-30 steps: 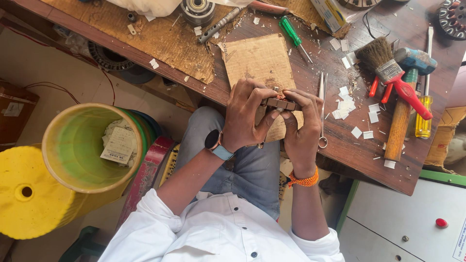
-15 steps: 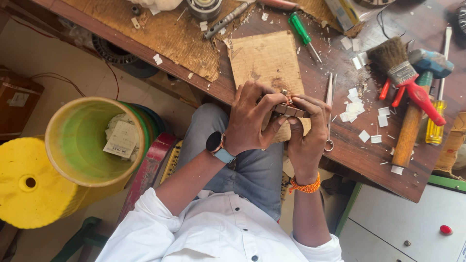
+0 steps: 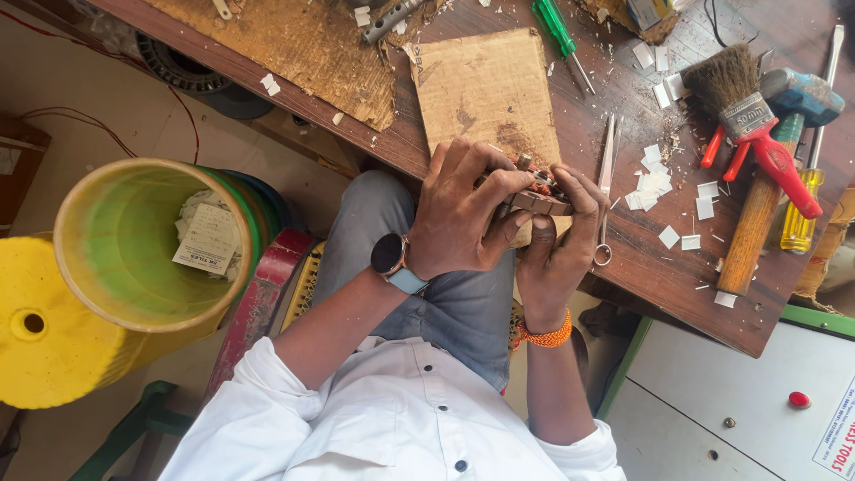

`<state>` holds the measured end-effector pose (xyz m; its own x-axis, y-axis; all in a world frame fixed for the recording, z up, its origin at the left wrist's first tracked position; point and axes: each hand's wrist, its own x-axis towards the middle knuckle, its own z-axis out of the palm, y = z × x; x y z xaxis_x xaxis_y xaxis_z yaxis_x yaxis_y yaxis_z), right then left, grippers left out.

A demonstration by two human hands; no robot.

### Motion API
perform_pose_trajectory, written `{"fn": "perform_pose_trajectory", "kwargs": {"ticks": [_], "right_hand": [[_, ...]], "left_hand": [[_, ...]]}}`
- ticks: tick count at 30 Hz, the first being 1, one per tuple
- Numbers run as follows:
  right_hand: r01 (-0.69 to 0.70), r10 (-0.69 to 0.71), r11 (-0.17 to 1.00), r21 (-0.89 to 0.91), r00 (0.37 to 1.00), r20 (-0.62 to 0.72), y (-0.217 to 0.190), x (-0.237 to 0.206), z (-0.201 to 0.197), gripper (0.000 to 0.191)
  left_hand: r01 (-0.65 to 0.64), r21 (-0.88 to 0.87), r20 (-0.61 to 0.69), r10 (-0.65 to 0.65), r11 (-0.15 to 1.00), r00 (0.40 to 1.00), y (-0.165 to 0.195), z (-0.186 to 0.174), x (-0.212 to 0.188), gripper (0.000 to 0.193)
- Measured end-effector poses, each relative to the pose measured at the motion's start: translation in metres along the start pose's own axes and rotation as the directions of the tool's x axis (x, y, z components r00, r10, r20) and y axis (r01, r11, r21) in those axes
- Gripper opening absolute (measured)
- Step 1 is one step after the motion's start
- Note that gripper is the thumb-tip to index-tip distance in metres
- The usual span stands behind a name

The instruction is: The person assembles a motor armature by cutting small white insulating pieces with scissors and inserting them into slots on the copper-wound rotor. They use a green-handled screwdriver to press the pieces into place and rotate the armature to access different slots.

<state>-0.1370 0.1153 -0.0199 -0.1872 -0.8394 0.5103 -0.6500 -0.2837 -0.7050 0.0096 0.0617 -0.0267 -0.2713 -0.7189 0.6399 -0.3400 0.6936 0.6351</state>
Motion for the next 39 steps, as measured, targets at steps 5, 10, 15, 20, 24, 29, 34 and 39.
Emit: {"fn": "perform_pose_trajectory", "kwargs": {"ticks": [5, 10, 15, 20, 24, 29, 34, 39], "right_hand": [[0.024, -0.024, 0.999, -0.042, 1.000, 0.016, 0.004, 0.001, -0.002, 0.038], [-0.012, 0.011, 0.999, 0.048, 1.000, 0.026, 0.006, 0.001, 0.000, 0.046], [0.054, -0.068, 0.994, 0.097, 0.987, 0.148, 0.010, 0.021, -0.015, 0.048], [0.042, -0.039, 0.999, 0.002, 0.901, 0.431, -0.002, 0.046, -0.044, 0.050], [0.082, -0.048, 0.996, -0.043, 0.859, 0.510, -0.018, 0.051, -0.048, 0.057], [0.176, -0.132, 0.983, -0.053, 0.876, 0.464, -0.019, 0.056, -0.040, 0.049], [0.221, -0.169, 0.972, -0.079, 0.893, 0.417, -0.002, 0.061, -0.034, 0.041], [0.163, -0.104, 0.979, -0.119, 0.913, 0.394, 0.013, 0.074, -0.029, 0.040]], "left_hand": [[0.010, -0.005, 0.011, -0.010, 1.000, 1.000, -0.001, -0.001, 0.000, 0.040], [0.025, 0.015, 0.016, -0.025, 1.000, 1.000, -0.001, 0.001, -0.001, 0.039], [-0.029, -0.024, 0.104, 0.031, 0.999, 0.994, -0.011, -0.013, 0.009, 0.044], [0.038, -0.108, 0.256, -0.009, 0.993, 0.967, -0.011, -0.038, 0.018, 0.043], [0.006, -0.056, 0.286, 0.010, 0.998, 0.958, -0.001, -0.051, 0.023, 0.045], [0.044, 0.002, 0.305, -0.042, 0.999, 0.952, 0.008, -0.047, 0.029, 0.040], [0.068, -0.004, 0.270, -0.065, 0.998, 0.961, -0.002, -0.028, 0.033, 0.032], [0.096, -0.034, 0.323, -0.080, 0.995, 0.943, -0.026, -0.016, 0.053, 0.027]]}}
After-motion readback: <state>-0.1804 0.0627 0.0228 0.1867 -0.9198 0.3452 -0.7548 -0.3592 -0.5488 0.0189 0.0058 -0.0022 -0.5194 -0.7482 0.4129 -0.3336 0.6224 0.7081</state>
